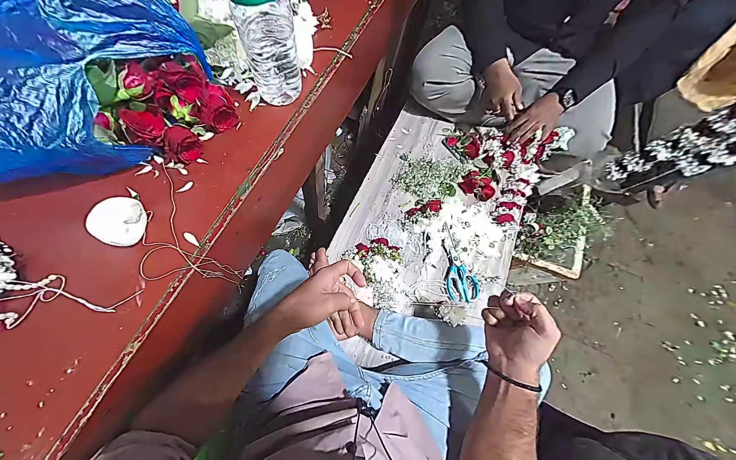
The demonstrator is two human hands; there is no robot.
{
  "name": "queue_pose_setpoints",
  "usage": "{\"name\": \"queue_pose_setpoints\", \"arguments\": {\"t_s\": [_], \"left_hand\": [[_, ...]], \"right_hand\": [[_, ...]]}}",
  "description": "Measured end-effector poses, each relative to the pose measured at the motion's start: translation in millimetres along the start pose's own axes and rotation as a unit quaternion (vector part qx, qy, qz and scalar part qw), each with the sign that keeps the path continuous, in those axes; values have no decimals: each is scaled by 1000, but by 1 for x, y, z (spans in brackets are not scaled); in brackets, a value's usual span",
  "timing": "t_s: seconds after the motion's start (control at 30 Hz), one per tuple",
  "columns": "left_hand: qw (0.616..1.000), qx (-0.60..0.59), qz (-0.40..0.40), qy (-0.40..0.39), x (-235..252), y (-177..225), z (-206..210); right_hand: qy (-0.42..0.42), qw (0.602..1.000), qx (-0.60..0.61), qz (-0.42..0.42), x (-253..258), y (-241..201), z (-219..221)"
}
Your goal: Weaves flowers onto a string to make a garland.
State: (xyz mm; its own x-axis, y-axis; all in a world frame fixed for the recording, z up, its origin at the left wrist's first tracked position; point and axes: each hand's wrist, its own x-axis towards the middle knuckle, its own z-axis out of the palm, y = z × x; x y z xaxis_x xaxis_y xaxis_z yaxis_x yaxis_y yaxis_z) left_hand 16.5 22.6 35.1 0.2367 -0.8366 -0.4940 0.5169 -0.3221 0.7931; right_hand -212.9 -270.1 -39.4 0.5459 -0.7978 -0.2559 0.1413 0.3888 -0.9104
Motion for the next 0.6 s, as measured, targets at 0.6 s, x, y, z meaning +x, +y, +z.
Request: {"name": "queue_pose_setpoints", "arguments": {"t_s": [0.6], "left_hand": [[998, -62, 18, -15, -7, 5, -9]], "right_hand": [[47, 999, 5, 22, 6, 11, -11]]}}
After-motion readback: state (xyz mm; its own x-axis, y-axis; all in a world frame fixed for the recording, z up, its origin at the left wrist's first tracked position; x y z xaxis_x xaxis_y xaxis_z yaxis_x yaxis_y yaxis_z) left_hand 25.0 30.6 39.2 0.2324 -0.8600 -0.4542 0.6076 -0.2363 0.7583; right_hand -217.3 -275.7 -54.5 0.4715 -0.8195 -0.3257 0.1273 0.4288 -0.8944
